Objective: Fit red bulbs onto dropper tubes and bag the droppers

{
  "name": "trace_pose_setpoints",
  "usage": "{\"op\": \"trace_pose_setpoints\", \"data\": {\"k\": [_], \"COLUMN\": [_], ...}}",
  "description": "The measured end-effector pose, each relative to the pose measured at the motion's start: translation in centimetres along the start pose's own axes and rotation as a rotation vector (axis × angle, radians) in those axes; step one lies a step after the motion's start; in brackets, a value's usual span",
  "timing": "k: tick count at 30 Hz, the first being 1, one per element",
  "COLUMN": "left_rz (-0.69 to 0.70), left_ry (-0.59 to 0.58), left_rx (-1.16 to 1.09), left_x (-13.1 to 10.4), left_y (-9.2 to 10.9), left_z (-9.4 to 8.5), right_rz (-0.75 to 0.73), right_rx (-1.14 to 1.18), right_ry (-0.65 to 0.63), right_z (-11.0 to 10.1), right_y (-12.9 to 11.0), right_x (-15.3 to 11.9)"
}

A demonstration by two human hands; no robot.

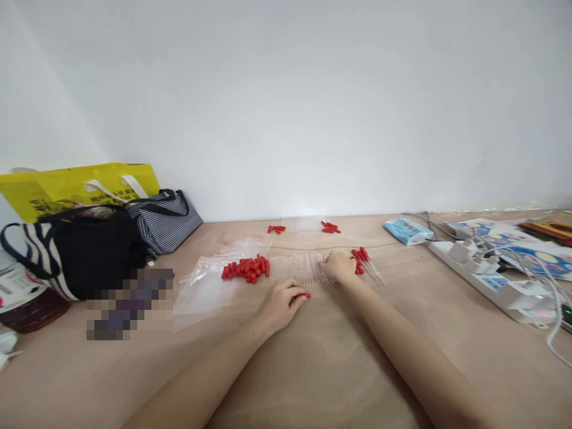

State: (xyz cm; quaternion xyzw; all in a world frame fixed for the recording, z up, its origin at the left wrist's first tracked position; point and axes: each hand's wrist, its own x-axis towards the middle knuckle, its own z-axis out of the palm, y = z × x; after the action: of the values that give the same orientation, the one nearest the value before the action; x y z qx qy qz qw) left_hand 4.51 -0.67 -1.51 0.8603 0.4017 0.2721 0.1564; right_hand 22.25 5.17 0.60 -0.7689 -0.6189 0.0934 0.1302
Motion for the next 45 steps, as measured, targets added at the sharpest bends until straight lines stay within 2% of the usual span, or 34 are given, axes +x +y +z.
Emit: {"op": "trace_pose_setpoints", "data": {"k": [6, 11, 15, 16, 18, 21, 24, 34, 45], "left_rz": [-0.017, -0.068, -0.026, -0.015, -0.002, 0.003, 0.003, -0.008, 0.063], "left_ry": [0.023, 0.057, 0.092, 0.093, 0.098, 0.097, 0.081, 0.126, 0.17], "left_rx": [0.008, -0.001, -0.028, -0.03, -0.025, -0.021, -0.015, -0.02, -0.034], "left_x": [-0.1, -0.3, -0.2, -0.2, -0.1, -0.1, -0.2, -0.3, -0.2], "left_y": [0.1, -0.1, -0.4, -0.4, -0.4, -0.2, 0.1, -0.1, 0.2], "left_z": [-0.1, -0.2, 0.0, 0.0, 0.0, -0.1, -0.3, -0.3, -0.5], "right_rz": [0.002, -0.098, -0.289, -0.356, -0.598, -0.751, -0.784, -0.787, -0.933], "right_rx": [0.004, 0.059, 0.159, 0.192, 0.308, 0.357, 0.345, 0.316, 0.331], "right_ry": [-0.014, 0.007, 0.051, 0.067, 0.171, 0.266, 0.261, 0.241, 0.24], "right_z": [0.0, -1.1, -1.5, -1.2, -0.2, 1.4, 2.2, 2.1, 2.1], "right_y": [-0.3, -0.3, 1.1, 1.7, 3.0, 4.5, 4.7, 3.8, 4.0], "right_x": [0.5, -0.1, -2.3, -3.0, -4.5, -6.1, -6.8, -7.2, -7.5]}}
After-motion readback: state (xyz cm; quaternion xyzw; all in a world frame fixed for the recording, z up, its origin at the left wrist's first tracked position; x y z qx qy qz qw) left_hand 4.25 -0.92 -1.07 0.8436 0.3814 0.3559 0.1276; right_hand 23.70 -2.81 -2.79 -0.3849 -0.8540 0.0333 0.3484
